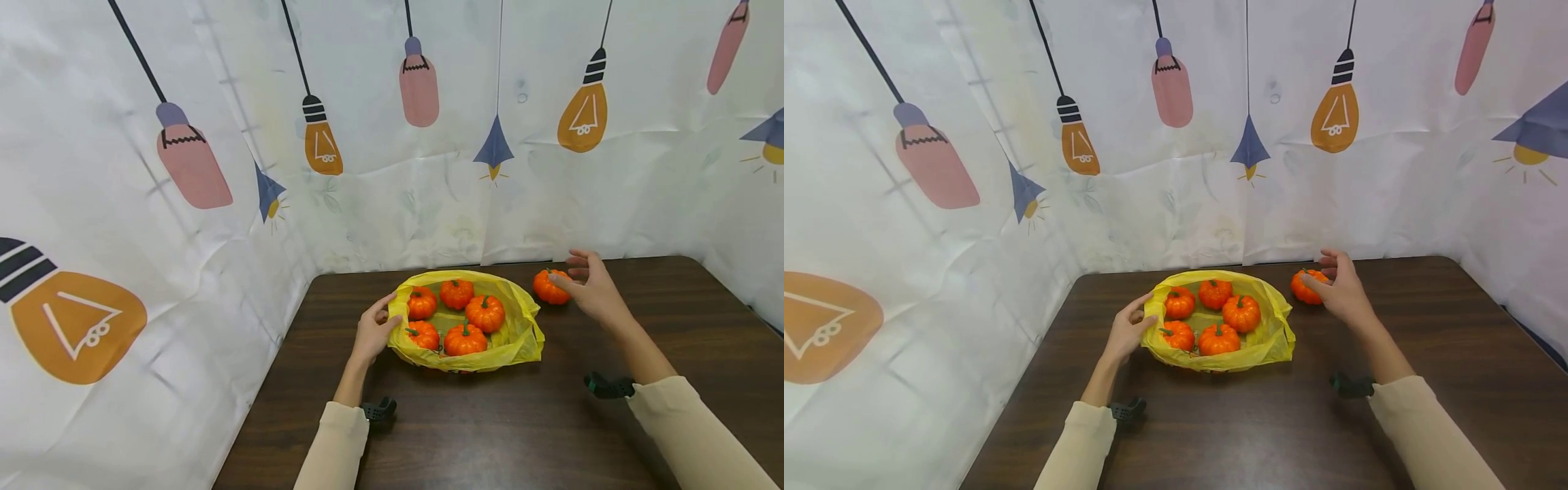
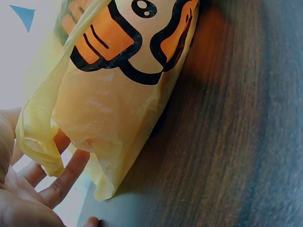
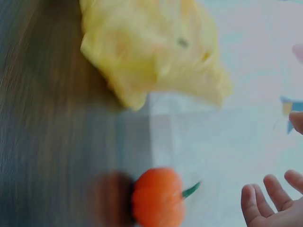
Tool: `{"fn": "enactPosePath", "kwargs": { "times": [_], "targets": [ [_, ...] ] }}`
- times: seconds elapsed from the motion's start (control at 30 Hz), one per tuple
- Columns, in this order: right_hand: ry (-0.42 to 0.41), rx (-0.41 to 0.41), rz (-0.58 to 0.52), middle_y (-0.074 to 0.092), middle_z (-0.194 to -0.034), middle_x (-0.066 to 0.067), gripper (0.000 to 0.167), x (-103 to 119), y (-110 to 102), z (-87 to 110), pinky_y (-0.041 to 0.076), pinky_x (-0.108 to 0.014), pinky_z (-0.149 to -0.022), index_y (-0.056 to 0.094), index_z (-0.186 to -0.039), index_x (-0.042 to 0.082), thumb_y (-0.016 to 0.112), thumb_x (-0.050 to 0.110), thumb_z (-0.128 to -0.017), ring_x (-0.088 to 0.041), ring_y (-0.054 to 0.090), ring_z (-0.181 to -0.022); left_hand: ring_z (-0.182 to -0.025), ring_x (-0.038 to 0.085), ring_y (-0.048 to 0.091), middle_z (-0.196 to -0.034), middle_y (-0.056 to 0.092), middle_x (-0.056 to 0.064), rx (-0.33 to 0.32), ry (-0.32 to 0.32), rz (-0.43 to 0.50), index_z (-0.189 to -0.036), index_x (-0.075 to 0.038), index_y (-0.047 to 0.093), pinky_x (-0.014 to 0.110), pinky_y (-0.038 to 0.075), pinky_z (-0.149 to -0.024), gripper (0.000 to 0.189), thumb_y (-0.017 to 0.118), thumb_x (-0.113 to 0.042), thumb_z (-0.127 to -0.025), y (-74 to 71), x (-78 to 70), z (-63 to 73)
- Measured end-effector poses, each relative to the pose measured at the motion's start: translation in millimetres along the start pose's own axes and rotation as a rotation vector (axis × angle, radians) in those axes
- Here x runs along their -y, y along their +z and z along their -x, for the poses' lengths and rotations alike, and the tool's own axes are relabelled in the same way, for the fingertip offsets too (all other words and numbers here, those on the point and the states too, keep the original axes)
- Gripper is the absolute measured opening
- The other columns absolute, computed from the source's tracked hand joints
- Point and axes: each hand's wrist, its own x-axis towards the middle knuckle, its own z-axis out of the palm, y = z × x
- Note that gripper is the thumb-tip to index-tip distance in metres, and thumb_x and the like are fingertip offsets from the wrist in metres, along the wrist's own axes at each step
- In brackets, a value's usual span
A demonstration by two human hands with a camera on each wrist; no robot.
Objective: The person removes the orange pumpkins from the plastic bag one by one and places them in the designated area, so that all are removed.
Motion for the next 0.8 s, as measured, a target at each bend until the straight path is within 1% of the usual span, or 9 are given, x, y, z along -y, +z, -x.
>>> {"fn": "enactPosePath", "kwargs": {
  "times": [0.1,0.2,0.27,0.33,0.4,0.5,0.57,0.7,0.8],
  "targets": [
    [-0.062,0.012,-0.006,0.032,-0.157,-0.027,0.082,12.0,3.3,5.6,0.04,-0.063,-0.103,0.016,-0.163,0.006,0.061,0.038,-0.102,-0.05,0.037,-0.139,-0.071,0.016,0.065,-0.104,0.072,0.026,0.001,-0.001,-0.002,-0.152,-0.01,0.051,0.027,0.055,-0.061,0.055,0.065,-0.007,-0.099,0.0,-0.3,0.2],
    [-0.138,0.013,-0.003,0.038,-0.152,-0.022,0.076,21.2,10.2,11.4,0.044,-0.039,-0.104,0.022,-0.161,0.006,0.064,0.032,-0.102,-0.043,0.043,-0.133,-0.071,0.016,0.065,-0.104,0.072,0.026,0.001,-0.001,-0.002,-0.152,-0.01,0.051,0.027,0.055,-0.061,0.055,0.065,-0.007,-0.099,0.1,-0.7,0.3],
    [-0.176,0.018,-0.003,0.042,-0.148,-0.018,0.072,26.4,16.2,15.8,0.044,-0.024,-0.098,0.026,-0.159,0.007,0.065,0.03,-0.102,-0.037,0.047,-0.129,-0.072,0.016,0.065,-0.105,0.072,0.027,0.001,-0.004,-0.003,-0.152,-0.01,0.051,0.027,0.055,-0.062,0.055,0.065,-0.007,-0.099,0.1,-1.0,0.2],
    [-0.213,0.032,-0.018,0.045,-0.145,-0.015,0.069,32.0,22.2,20.2,0.044,-0.014,-0.092,0.03,-0.157,0.007,0.066,0.026,-0.101,-0.029,0.05,-0.124,-0.072,0.017,0.065,-0.106,0.072,0.027,0.0,-0.006,-0.002,-0.152,-0.011,0.051,0.027,0.055,-0.062,0.055,0.065,-0.007,-0.099,0.2,-0.9,0.1],
    [-0.234,0.056,-0.033,0.047,-0.142,-0.013,0.066,36.6,27.2,23.8,0.046,-0.012,-0.09,0.032,-0.156,0.008,0.066,0.024,-0.101,-0.021,0.053,-0.12,-0.072,0.016,0.066,-0.106,0.072,0.027,-0.003,-0.008,-0.002,-0.152,-0.011,0.051,0.027,0.056,-0.062,0.055,0.066,-0.007,-0.099,0.3,-0.8,-0.1],
    [-0.26,0.089,-0.06,0.049,-0.138,-0.012,0.062,41.4,33.3,26.4,0.049,-0.014,-0.089,0.035,-0.153,0.009,0.066,0.019,-0.101,-0.017,0.055,-0.115,-0.072,0.016,0.065,-0.106,0.072,0.026,-0.007,-0.011,-0.002,-0.152,-0.011,0.052,0.026,0.056,-0.062,0.055,0.066,-0.007,-0.098,0.5,-1.0,-0.1],
    [-0.267,0.106,-0.072,0.049,-0.137,-0.013,0.06,43.2,37.8,27.3,0.05,-0.014,-0.089,0.037,-0.152,0.01,0.067,0.018,-0.1,-0.021,0.055,-0.117,-0.072,0.016,0.065,-0.105,0.072,0.026,-0.007,-0.011,-0.003,-0.152,-0.011,0.052,0.026,0.055,-0.062,0.055,0.066,-0.007,-0.098,0.5,-1.4,-0.1],
    [-0.296,0.144,-0.081,0.05,-0.137,-0.019,0.059,43.2,49.2,28.2,0.048,-0.014,-0.091,0.038,-0.151,0.009,0.067,0.016,-0.1,-0.035,0.054,-0.119,-0.071,0.016,0.065,-0.103,0.072,0.026,-0.011,-0.008,-0.007,-0.151,-0.011,0.052,0.026,0.055,-0.062,0.055,0.066,-0.006,-0.098,0.7,-1.8,0.2],
    [-0.308,0.18,-0.07,0.05,-0.137,-0.02,0.061,41.6,59.3,29.4,0.049,-0.018,-0.092,0.038,-0.151,0.008,0.069,0.016,-0.099,-0.039,0.055,-0.118,-0.071,0.015,0.064,-0.102,0.072,0.025,-0.018,-0.004,-0.006,-0.151,-0.01,0.052,0.026,0.055,-0.061,0.055,0.066,-0.006,-0.098,1.4,-1.6,0.2]
  ]
}}
